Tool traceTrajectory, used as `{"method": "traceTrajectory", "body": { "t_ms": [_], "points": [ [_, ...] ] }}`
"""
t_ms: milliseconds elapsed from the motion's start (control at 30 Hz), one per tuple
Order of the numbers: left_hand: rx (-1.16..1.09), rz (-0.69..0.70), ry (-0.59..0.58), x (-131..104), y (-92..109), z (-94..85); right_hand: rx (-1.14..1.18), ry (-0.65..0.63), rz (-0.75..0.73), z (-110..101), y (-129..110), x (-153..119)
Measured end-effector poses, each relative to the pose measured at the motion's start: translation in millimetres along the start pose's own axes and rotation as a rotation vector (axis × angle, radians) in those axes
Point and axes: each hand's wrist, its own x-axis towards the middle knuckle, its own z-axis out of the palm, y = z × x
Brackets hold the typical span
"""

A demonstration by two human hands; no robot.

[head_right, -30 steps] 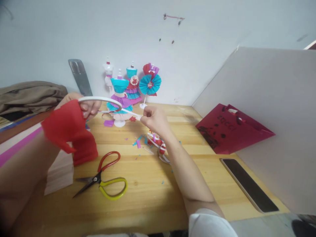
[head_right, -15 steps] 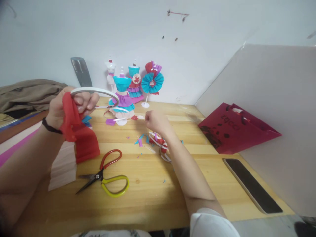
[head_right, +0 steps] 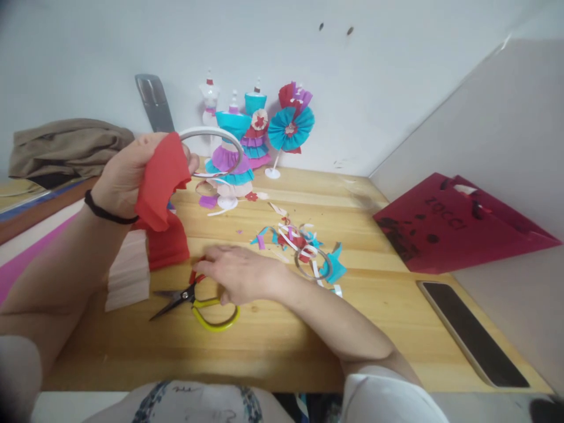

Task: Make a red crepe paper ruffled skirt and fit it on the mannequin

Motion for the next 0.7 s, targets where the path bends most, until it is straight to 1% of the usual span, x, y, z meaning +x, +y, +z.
{"method": "traceTrajectory", "body": {
  "t_ms": [67, 167, 300, 400, 500, 533, 600, 667, 700],
  "points": [
    [-0.042, 0.01, 0.008, 0, -1, 2.1, -0.062, -0.026, -0.013, 9, 0, 5],
    [-0.112, 0.032, 0.012, 0, -3, 2.7, -0.149, -0.029, -0.048, 15, -4, 10],
    [-0.165, -0.033, 0.058, 1, -4, 1.7, -0.218, -0.075, -0.036, 18, -9, 14],
    [-0.167, -0.064, 0.1, 3, -3, 0.1, -0.204, -0.084, -0.002, 15, -8, 13],
    [-0.159, -0.062, 0.104, 3, -1, -1.7, -0.109, -0.115, 0.022, 0, -3, 5],
    [-0.159, -0.061, 0.098, 2, 1, -2.2, -0.068, -0.1, 0.043, -7, -1, 0],
    [-0.164, -0.052, 0.09, 2, 4, -3.0, 0.041, -0.014, 0.086, -25, 3, -11],
    [-0.18, -0.018, 0.107, 1, 8, -3.4, 0.149, 0.05, 0.184, -41, 6, -23],
    [-0.191, 0.012, 0.125, 1, 9, -3.4, 0.225, 0.104, 0.223, -47, 8, -28]
  ]
}}
